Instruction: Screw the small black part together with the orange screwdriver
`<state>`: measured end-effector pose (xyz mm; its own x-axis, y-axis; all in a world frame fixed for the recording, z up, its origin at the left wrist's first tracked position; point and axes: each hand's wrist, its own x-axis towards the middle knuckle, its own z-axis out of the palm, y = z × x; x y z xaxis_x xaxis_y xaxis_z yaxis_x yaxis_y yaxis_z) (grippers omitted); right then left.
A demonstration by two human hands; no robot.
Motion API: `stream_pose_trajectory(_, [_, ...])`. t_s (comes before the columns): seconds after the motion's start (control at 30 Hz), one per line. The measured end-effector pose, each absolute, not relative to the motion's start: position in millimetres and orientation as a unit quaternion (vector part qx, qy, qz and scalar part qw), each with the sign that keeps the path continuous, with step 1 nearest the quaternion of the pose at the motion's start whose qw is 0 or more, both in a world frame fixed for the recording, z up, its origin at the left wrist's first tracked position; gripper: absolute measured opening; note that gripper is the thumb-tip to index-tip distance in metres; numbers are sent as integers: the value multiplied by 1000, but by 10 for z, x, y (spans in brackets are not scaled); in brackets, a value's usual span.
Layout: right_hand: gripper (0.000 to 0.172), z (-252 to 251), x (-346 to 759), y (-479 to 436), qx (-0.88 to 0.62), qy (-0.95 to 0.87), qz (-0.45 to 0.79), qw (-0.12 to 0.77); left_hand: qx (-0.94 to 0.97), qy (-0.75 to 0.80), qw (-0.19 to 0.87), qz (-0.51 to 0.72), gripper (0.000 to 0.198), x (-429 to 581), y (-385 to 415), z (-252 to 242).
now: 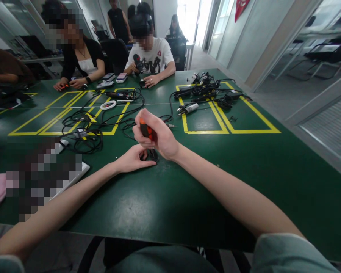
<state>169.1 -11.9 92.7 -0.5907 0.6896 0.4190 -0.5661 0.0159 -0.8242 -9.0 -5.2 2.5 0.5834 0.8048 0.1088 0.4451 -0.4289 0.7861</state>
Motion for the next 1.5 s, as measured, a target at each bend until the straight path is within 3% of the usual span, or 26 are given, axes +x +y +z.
stream_pose_trajectory(0.17, [62, 958, 1678, -102, -73, -570, 697, 428, 849, 367, 351, 147, 32, -54, 90, 186])
stream_pose_trajectory(0.3, [66, 957, 1694, -95, -60, -564, 709, 419, 880, 355, 314, 40, 32, 8, 212, 347])
stream_pose_trajectory(0.47, [55, 929, 1704, -128, -25, -561, 703, 436, 902, 321, 289, 16, 48, 9, 302, 366])
stream_pose_trajectory(0.6, [45, 911, 1710, -140, -31, -552, 707, 441, 901, 297, 315, -13, 44, -17, 357, 366])
stream_pose_trajectory(0.93, [58, 968, 1729, -110, -66, -536, 723, 432, 895, 280, 346, -3, 30, 42, 411, 430])
stream_pose_trajectory(1.27, [54, 921, 1708, -107, -45, -531, 714, 455, 905, 260, 335, -42, 46, 76, 490, 450])
stream_pose_trajectory(1.5, [51, 888, 1716, -72, -74, -549, 700, 451, 899, 277, 316, -120, 35, 240, 525, 485])
